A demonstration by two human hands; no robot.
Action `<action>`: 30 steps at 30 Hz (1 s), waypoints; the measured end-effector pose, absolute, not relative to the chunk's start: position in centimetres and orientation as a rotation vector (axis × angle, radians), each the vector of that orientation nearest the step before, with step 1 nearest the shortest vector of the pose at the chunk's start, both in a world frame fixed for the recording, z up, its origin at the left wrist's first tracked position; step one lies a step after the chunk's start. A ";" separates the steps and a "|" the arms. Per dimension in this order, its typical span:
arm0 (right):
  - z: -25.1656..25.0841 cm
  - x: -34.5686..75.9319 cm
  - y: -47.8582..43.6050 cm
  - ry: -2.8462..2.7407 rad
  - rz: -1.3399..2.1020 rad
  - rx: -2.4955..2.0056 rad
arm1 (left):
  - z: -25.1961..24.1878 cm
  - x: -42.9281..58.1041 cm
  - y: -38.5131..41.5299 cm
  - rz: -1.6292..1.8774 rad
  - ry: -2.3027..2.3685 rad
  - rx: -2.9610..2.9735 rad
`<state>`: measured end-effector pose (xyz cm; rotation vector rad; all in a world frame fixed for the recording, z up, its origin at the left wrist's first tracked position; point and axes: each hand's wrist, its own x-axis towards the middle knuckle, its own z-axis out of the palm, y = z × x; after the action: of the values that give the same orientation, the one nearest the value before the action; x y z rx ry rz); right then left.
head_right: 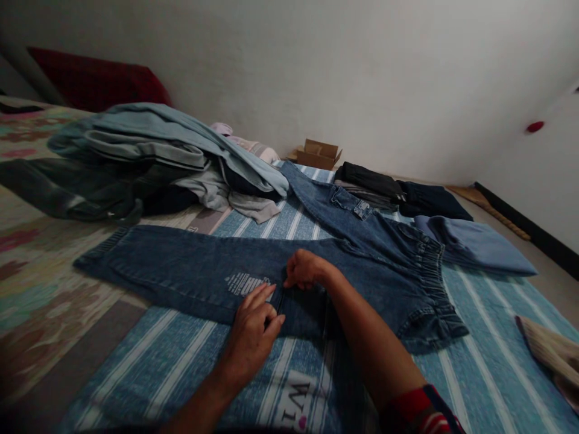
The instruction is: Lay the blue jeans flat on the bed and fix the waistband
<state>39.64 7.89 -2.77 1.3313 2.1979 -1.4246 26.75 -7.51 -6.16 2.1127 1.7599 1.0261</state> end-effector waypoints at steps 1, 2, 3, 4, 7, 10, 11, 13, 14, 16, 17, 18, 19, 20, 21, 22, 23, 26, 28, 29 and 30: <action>-2.7 39.7 7.8 2.213 -1.408 1.360 | -6.1 26.7 -7.5 1.029 1.757 2.107; -2.7 39.8 7.6 2.232 -1.387 1.386 | -6.1 26.7 -7.4 1.032 1.751 2.101; -2.5 39.7 7.4 2.253 -1.361 1.411 | -6.0 26.7 -7.4 1.035 1.742 2.094; -2.4 39.7 7.3 2.276 -1.327 1.433 | -6.0 26.7 -7.3 1.038 1.733 2.088; -1.7 39.4 6.4 2.364 -1.160 1.519 | -6.0 26.5 -7.1 1.014 1.707 2.099; -0.7 39.5 4.3 2.527 -0.906 1.651 | -6.1 26.2 -6.9 0.954 1.668 2.172; -0.4 39.8 3.2 2.584 -0.825 1.691 | -6.1 26.1 -6.8 0.932 1.650 2.201; 0.1 40.7 0.7 2.679 -0.710 1.725 | -5.9 25.9 -6.8 0.895 1.610 2.249; 0.3 41.2 -0.6 2.727 -0.673 1.697 | -5.8 25.8 -6.8 0.880 1.588 2.270; 0.1 42.4 -3.1 2.880 -0.553 1.519 | -5.4 25.6 -6.8 0.862 1.522 2.327; -0.3 43.0 -4.1 2.949 -0.478 1.423 | -5.2 25.6 -6.8 0.844 1.479 2.365; -0.7 43.4 -4.9 3.008 -0.398 1.341 | -5.0 25.5 -6.8 0.819 1.436 2.404; -1.3 43.7 -5.5 3.051 -0.324 1.291 | -4.7 25.4 -6.8 0.784 1.400 2.439; -1.9 43.9 -5.9 3.079 -0.266 1.275 | -4.5 25.3 -6.8 0.740 1.374 2.465; -2.6 44.1 -6.1 3.103 -0.217 1.270 | -4.3 25.1 -6.8 0.689 1.360 2.481; -3.1 44.1 -6.1 3.125 -0.178 1.262 | -4.1 24.9 -6.8 0.636 1.352 2.486; -3.6 44.2 -5.9 3.141 -0.153 1.247 | -3.8 24.8 -6.8 0.584 1.344 2.483; -3.8 44.2 -4.9 3.148 -0.167 1.189 | -3.2 24.2 -6.7 0.447 1.301 2.453; -3.1 44.3 -4.1 3.115 -0.258 1.172 | -3.1 24.1 -6.6 0.426 1.290 2.438; -2.6 44.3 -3.7 3.095 -0.325 1.172 | -3.1 24.1 -6.5 0.436 1.294 2.434; -2.1 44.4 -3.3 3.073 -0.406 1.181 | -3.2 24.1 -6.4 0.458 1.301 2.432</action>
<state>44.44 -3.34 -2.06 1.1806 3.0733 -0.4056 24.15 -6.40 -3.16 2.4320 1.3013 0.4575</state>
